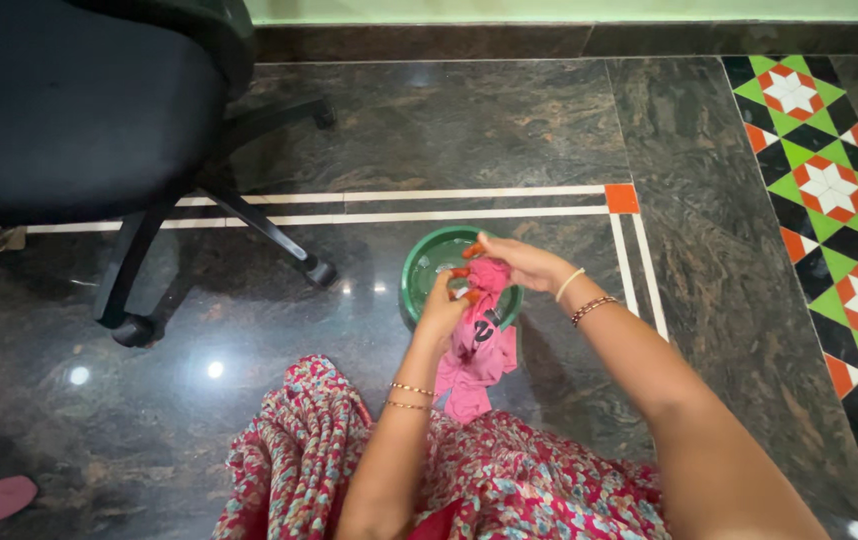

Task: The person wipes a black office chair with a pink cloth, cleaning the seat and backrest. They then dip the cloth into a green bowl of water, wring it out, and hang it on the chair.

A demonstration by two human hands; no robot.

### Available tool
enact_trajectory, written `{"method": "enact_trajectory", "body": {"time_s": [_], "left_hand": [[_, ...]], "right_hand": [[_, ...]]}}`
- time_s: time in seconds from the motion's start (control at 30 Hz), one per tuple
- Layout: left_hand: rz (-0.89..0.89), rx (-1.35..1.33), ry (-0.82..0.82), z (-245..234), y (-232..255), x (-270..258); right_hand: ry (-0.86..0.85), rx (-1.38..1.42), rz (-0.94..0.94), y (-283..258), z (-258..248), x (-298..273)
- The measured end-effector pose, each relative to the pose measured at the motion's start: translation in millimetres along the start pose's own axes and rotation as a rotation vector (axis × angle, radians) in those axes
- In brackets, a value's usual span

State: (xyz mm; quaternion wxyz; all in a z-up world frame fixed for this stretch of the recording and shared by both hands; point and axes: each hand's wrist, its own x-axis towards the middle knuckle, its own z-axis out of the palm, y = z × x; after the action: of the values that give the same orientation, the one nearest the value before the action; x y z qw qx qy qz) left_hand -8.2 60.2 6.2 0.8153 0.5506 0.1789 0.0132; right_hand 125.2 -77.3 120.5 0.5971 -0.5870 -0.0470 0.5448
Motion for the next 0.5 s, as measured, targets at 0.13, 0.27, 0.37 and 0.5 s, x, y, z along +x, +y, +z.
{"method": "enact_trajectory", "body": {"time_s": [0.13,0.27,0.37,0.5], "left_hand": [[0.025,-0.113,-0.075,-2.2,5.6,-9.4],[-0.032,-0.193,-0.092,14.1,38.1,-28.2],[-0.189,-0.183,-0.157,25.5,69.5,-42.7],[-0.152,-0.036,-0.393,10.7,90.3,-47.1]], "right_hand": [[-0.203,-0.328,-0.088,-14.3,3.8,-29.1],[-0.247,-0.383,-0.244,-19.0,-19.0,-30.2],[-0.239,-0.327,-0.35,-6.9,-33.6,-13.7],[-0.212,-0.165,-0.373,1.1,-25.8,-5.4]]}}
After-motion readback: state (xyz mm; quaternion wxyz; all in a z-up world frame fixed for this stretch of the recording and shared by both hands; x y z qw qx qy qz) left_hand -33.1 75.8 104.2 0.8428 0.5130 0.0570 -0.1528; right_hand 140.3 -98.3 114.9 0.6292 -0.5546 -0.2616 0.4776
